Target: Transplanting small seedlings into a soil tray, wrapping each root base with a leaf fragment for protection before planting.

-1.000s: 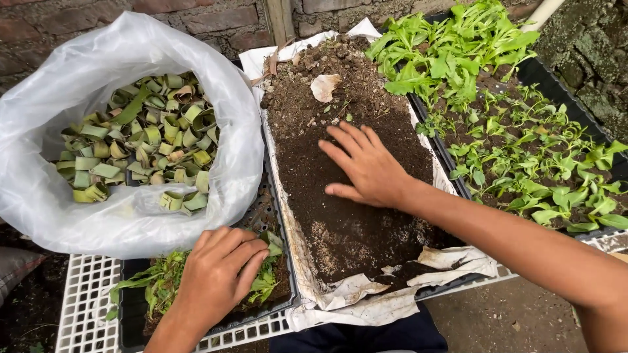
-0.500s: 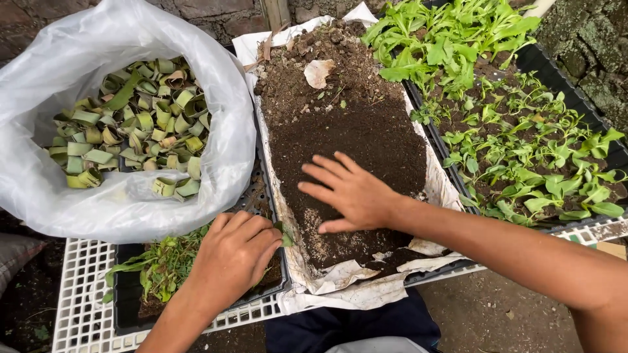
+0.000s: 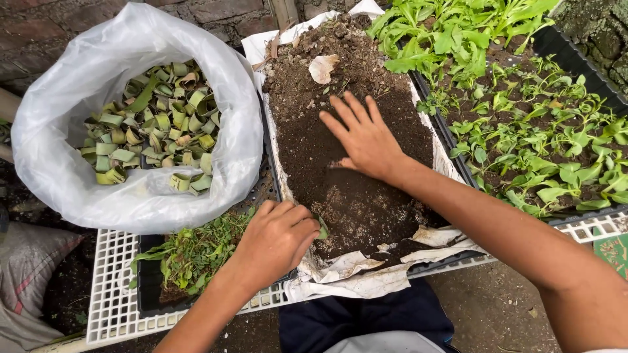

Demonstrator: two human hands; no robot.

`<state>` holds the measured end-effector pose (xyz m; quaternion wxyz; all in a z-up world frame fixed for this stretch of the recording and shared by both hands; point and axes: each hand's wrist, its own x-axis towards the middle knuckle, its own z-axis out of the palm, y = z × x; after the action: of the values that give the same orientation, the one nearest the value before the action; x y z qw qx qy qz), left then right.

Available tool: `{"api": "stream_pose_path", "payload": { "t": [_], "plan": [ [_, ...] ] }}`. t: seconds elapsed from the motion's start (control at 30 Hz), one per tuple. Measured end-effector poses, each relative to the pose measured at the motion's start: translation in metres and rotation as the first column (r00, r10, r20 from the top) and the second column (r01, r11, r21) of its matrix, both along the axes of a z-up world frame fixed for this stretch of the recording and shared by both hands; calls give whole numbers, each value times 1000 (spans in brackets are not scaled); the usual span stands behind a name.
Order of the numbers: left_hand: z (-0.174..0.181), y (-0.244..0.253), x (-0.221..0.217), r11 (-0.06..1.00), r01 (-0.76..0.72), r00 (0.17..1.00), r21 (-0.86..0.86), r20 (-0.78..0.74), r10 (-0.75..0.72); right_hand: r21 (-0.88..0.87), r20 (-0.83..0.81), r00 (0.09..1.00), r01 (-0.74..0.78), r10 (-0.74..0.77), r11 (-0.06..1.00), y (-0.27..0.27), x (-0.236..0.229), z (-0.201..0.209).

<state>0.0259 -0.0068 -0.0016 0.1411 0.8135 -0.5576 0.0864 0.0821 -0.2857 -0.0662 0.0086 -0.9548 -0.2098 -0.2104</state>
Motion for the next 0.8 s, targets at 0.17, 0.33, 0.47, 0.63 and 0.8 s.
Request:
{"api": "stream_pose_path", "payload": {
  "t": [0.17,0.33,0.47,0.63,0.8],
  "plan": [
    [-8,-9,-2,1000,11,997,17,-73,-10,38,-83,996,44,-41,998,1,-19,14],
    [-21,-33,6,999,21,991,42,-134,-15,-124,0,990,141,-142,982,-18,1,5],
    [-22,-31,7,995,-24,985,96,-171,40,-3,-63,986,152,-152,988,-19,-9,9],
    [-31,-47,10,999,-16,980,47,-199,25,-13,-118,965,235,-234,972,-19,-8,3],
    [-54,-63,12,1000,-23,999,0,-43,23,-19,-148,941,307,-306,952,-21,3,18]
  ]
}}
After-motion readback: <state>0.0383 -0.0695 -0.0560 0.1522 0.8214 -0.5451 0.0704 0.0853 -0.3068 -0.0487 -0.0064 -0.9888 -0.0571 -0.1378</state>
